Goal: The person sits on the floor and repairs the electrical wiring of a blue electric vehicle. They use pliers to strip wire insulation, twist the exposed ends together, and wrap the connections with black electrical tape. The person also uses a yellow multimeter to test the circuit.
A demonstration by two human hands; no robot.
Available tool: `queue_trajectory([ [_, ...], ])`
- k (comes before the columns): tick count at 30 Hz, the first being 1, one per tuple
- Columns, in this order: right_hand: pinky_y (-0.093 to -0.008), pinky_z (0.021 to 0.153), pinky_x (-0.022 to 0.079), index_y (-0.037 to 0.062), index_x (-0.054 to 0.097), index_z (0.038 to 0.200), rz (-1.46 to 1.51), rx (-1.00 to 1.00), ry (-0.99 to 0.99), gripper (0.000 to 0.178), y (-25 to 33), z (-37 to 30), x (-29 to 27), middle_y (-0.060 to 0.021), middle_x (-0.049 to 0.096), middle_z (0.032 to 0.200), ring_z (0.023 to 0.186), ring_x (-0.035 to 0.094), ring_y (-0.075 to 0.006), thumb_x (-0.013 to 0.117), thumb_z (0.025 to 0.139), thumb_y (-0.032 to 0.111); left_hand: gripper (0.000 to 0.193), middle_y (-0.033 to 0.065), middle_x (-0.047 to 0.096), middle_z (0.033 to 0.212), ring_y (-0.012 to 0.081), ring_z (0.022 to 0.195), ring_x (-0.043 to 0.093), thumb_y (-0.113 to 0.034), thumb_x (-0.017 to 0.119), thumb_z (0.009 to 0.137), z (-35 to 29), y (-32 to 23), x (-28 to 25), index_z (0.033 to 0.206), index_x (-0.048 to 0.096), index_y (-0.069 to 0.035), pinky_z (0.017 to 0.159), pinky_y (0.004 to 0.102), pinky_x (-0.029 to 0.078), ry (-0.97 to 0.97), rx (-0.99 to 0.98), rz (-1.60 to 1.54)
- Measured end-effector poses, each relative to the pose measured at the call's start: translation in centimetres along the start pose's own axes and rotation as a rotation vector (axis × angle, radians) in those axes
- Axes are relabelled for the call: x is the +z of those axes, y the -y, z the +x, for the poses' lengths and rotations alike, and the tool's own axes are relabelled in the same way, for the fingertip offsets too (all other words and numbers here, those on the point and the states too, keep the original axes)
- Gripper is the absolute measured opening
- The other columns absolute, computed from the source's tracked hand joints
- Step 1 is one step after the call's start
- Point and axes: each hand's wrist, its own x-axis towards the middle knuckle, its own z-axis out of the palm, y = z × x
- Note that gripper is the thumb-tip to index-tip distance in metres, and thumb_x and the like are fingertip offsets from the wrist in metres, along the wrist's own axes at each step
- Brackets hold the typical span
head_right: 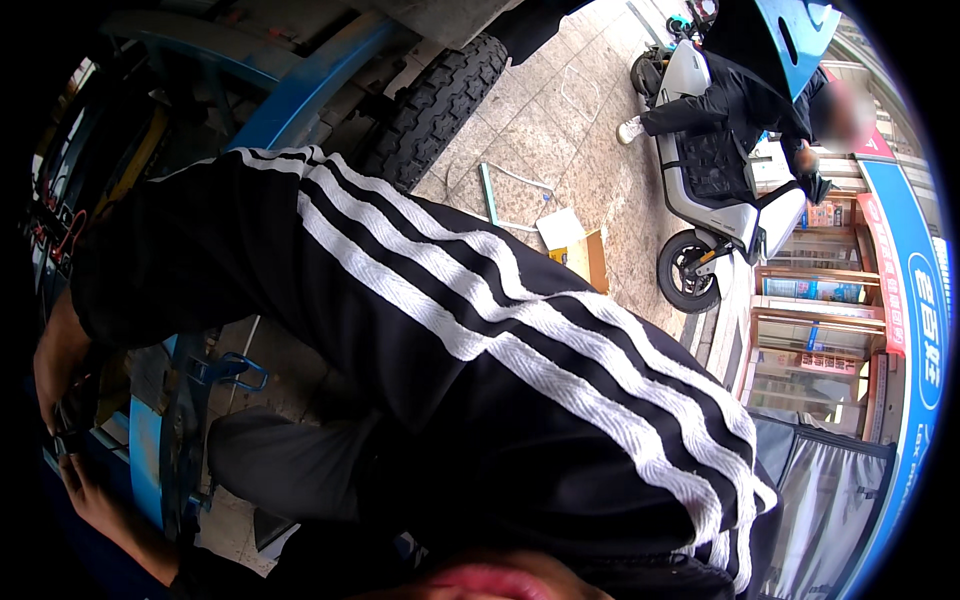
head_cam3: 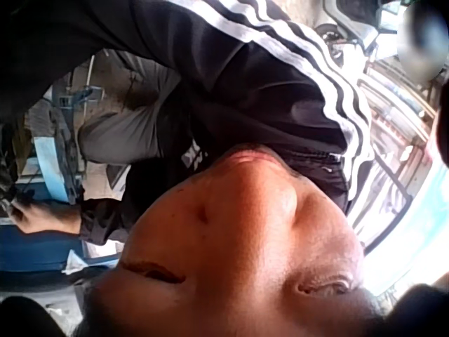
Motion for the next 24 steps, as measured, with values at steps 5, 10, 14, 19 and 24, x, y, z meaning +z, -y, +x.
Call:
queue_trajectory([
  [5, -0.0378, 0.079, 0.056, -0.0027, 0.069, 0.114, 0.005, -0.003, 0.072, 0.04, 0.4, 1.6, 1.0, -0.0152, 0.072, 0.101, 0.09, 0.068, -0.0257, 0.074, 0.08, 0.019, 0.04, 0.0015, 0.063, 0.091, 0.0081, 0.081, 0.053, -0.029, 0.06, 0.106, -0.7, 0.6, 0.0, 0.134, 0.065, -0.002, 0.072, 0.025, 0.042, -0.1, 0.047, -0.008],
  [10, -0.0364, 0.074, 0.056, -0.0058, 0.07, 0.109, 0.124, -0.058, 0.173, 0.036, 0.5, 4.2, 1.1, -0.0157, 0.073, 0.093, 0.083, 0.07, -0.0246, 0.075, 0.078, 0.013, 0.03, 0.004, 0.067, 0.091, 0.009, 0.077, 0.059, -0.022, 0.068, 0.102, -0.8, -1.3, 0.6, 0.122, 0.071, 0.001, 0.068, 0.0243, 0.049, -0.03, -0.036, -0.336],
  [14, -0.0347, 0.082, 0.056, -0.0079, 0.064, 0.113, -0.322, -0.207, 0.042, 0.042, 5.3, -1.6, -1.7, -0.0172, 0.073, 0.101, 0.095, 0.069, -0.0226, 0.074, 0.077, 0.011, 0.024, 0.007, 0.07, 0.087, 0.0097, 0.067, 0.061, -0.017, 0.066, 0.103, 0.4, -3.1, 3.4, 0.111, 0.07, 0.006, 0.06, 0.0242, 0.053, 0.03, 0.034, -0.573],
  [19, -0.041, 0.081, 0.055, -0.0039, 0.062, 0.11, -0.556, -0.435, -0.073, 0.036, 5.1, -0.6, -0.8, -0.021, 0.068, 0.101, 0.092, 0.067, -0.034, 0.069, 0.076, 0.006, 0.021, 0.0058, 0.071, 0.087, 0.0093, 0.07, 0.062, -0.018, 0.07, 0.101, 0.3, -3.1, 2.1, 0.108, 0.072, 0.001, 0.062, 0.0238, 0.053, 0.024, -0.017, -0.536],
  [24, -0.0451, 0.076, 0.053, -0.0017, 0.063, 0.101, -0.82, -0.74, -0.355, 0.026, 3.3, 0.2, 0.6, -0.02, 0.067, 0.093, 0.087, 0.065, -0.0431, 0.07, 0.08, 0.011, 0.019, 0.0053, 0.071, 0.086, 0.0103, 0.067, 0.06, -0.018, 0.07, 0.101, -0.3, -1.9, 2.4, 0.107, 0.072, 0.0, 0.06, 0.0246, 0.051, 0.036, -0.015, -0.561],
])
